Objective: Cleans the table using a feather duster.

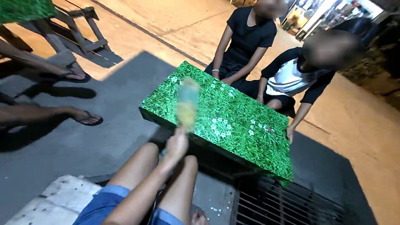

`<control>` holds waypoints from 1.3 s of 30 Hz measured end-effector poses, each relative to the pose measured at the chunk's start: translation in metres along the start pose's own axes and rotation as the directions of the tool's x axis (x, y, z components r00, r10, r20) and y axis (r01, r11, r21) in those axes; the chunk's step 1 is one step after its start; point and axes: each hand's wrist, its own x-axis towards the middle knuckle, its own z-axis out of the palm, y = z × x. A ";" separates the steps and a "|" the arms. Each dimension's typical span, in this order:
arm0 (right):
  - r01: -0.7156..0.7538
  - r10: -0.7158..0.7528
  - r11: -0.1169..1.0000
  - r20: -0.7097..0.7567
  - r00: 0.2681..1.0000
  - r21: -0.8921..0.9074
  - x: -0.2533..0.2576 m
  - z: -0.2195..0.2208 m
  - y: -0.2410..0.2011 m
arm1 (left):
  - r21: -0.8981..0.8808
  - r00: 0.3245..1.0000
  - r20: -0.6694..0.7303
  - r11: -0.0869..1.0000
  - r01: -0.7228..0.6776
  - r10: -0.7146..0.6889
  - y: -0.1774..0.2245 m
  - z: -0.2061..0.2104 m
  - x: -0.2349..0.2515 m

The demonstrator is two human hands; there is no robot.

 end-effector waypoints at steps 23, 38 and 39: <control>0.001 0.000 1.000 0.039 0.999 -0.023 0.001 -0.004 0.000 | -0.052 0.974 -0.227 0.999 0.008 -0.020 -0.003 -0.003 0.010; -0.015 0.017 0.999 0.057 0.998 -0.033 0.003 -0.005 0.000 | -0.014 0.958 0.005 0.958 -0.287 0.287 0.027 0.029 0.067; -0.014 0.016 0.999 0.064 0.998 -0.040 0.002 -0.006 0.000 | -0.001 0.976 -0.098 0.981 -0.196 0.195 0.008 0.002 0.086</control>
